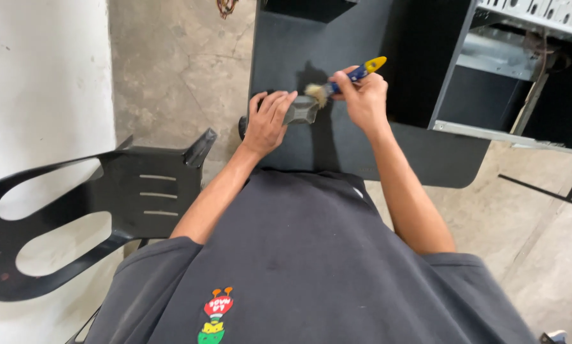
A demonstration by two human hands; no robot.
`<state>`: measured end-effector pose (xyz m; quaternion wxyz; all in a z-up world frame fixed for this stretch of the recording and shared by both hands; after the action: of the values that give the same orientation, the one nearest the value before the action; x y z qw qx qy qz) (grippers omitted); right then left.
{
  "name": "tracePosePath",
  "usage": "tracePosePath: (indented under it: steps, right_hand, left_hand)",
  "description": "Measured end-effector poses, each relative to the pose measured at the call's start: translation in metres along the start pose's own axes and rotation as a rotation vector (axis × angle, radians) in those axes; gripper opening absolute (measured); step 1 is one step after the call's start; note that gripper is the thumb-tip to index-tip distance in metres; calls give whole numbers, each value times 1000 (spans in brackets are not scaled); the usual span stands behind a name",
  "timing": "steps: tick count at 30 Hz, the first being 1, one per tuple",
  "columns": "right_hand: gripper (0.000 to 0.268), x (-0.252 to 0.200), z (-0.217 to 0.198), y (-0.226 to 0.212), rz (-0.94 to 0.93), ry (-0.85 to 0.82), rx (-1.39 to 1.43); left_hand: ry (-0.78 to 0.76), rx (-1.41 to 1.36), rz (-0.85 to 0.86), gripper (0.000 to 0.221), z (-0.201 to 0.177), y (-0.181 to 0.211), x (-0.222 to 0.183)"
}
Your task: Disassembling a CPU fan from a motherboard and cleaning both components along with the computer case using a brush and screwdriver.
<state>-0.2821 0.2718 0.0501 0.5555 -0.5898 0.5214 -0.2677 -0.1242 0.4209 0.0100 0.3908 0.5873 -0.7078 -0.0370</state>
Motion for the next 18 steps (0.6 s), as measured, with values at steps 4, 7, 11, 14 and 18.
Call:
tracePosePath:
  steps: [4, 7, 11, 14, 18]
  right_hand:
    - [26, -9, -3, -8, 208, -78, 549]
    - [15, 1, -37, 44, -120, 88, -283]
    - [21, -20, -7, 33, 138, -33, 149]
    - [17, -33, -14, 34, 182, 177, 628]
    - [15, -57, 17, -55, -584, -95, -208]
  left_hand:
    - [-120, 82, -24, 82, -8, 1, 3]
    - [-27, 58, 24, 83, -4, 2, 2]
    - [-24, 45, 24, 77, -7, -3, 7]
    - [-66, 4, -7, 101, -8, 2, 0]
    - [-21, -236, -148, 110, -18, -7, 26]
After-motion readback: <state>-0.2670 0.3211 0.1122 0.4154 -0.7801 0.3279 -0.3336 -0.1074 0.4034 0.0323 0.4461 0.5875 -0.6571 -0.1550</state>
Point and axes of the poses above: each hand's wrist, its own x-axis towards the middle knuckle, its own z-axis out of the palm, y = z × x, the point moved 7 cm from there along x, towards the middle knuckle, and after that the axes turned 5 degrees about -x, right-handed, at the moved point
